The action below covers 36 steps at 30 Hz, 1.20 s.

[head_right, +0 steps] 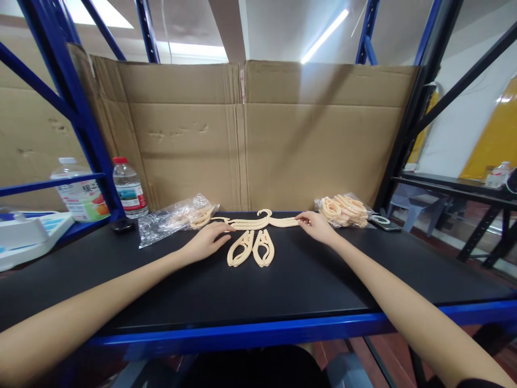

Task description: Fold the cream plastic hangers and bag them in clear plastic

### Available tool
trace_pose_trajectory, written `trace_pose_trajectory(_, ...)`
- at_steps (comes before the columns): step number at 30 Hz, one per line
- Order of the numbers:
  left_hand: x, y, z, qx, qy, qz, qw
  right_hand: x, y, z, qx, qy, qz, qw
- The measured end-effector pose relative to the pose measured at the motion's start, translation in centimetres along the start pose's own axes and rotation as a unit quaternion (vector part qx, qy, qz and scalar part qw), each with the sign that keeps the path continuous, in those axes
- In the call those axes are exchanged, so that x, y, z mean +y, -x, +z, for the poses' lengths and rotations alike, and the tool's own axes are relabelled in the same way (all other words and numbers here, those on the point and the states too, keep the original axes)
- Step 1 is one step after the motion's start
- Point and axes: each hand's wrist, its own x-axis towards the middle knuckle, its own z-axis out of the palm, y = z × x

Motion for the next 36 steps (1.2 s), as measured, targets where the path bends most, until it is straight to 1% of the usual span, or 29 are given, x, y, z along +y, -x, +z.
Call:
trace_pose_trajectory(3, -1.9, 0.1, 0.4, 0.017, -0.025, -0.029, 0.999, 2.2, -0.2, 0.3, -0.003, 0.031, 0.014, 0.999)
trace_pose_trajectory(6, -2.5, 0.2, 0.8, 0.02, -0.04, -0.043, 0.998, 2.7, -0.2, 1.0, -0.015, 0.059, -0.005, 0.998)
trace_pose_trajectory(11, -1.9, 0.5, 1.0, 0.01, -0.052, -0.047, 0.998, 2.4, 0.2, 1.8, -0.034, 0.097, -0.049, 0.994)
trace_pose_trajectory(18, -1.1, 0.5, 0.9, 0.001, -0.059, -0.054, 0.997, 2.5, 0.2, 2.0, -0.039, 0.111, -0.074, 0.99)
trace_pose_trajectory(27, -0.6, 0.5, 1.1, -0.013, -0.046, -0.051, 0.998, 3.2, -0.1, 2.7, -0.02, 0.087, -0.077, 0.993)
trace_pose_trajectory(36, -0.4, 0.3, 0.9, -0.009, 0.008, -0.066, 0.998, 2.1, -0.2, 2.4, 0.006, 0.07, -0.076, 0.995)
